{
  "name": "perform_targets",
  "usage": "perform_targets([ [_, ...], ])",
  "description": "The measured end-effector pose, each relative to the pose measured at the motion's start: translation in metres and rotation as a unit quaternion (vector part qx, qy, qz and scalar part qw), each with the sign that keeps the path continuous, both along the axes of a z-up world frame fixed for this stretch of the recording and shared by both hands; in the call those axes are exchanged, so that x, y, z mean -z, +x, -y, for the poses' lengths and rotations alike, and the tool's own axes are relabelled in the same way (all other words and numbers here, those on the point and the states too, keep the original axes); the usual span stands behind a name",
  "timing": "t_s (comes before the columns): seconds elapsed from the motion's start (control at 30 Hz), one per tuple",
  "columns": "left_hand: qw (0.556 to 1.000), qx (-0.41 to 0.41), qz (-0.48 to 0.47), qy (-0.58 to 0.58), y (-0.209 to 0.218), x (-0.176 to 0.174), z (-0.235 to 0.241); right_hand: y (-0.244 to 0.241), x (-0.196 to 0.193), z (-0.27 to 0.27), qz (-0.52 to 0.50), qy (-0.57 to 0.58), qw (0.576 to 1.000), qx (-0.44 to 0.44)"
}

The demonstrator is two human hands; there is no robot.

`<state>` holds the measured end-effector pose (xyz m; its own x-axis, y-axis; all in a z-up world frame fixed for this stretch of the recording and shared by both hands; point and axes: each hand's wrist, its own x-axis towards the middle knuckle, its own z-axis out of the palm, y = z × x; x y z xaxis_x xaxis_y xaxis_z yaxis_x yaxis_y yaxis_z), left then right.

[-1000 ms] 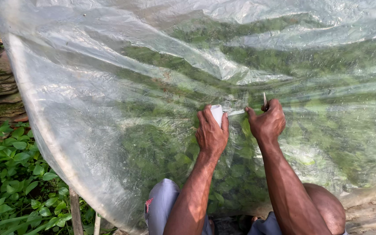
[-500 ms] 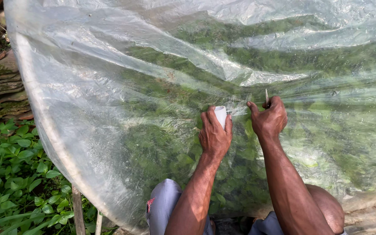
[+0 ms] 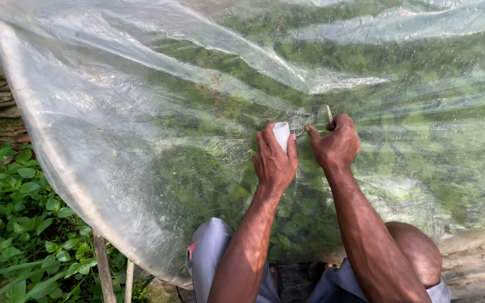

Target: The person sits on the ground and uses scissors to cut pieces of clear tape, then applies them to a plastic sheet covering a greenhouse tunnel. They walk between tunnels and repeat the taping process at another location.

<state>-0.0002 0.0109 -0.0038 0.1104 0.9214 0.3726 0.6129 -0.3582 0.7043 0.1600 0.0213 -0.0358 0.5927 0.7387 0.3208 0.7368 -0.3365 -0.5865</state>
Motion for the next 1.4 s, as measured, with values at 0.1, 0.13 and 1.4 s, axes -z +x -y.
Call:
perform_targets([
  [0.1,1.0,-0.007,0.005,0.013,0.0,-0.005,0.0,-0.013,-0.006,-0.003,0.012,-0.015,1.0,-0.021],
  [0.13,1.0,-0.01,0.004,0.023,0.0,-0.005,0.001,-0.016,-0.008,-0.002,0.035,0.007,0.999,-0.031],
  [1.4,0.998,0.011,0.059,0.003,-0.012,-0.005,0.009,-0.014,-0.03,0.021,-0.016,-0.022,0.999,-0.039],
])
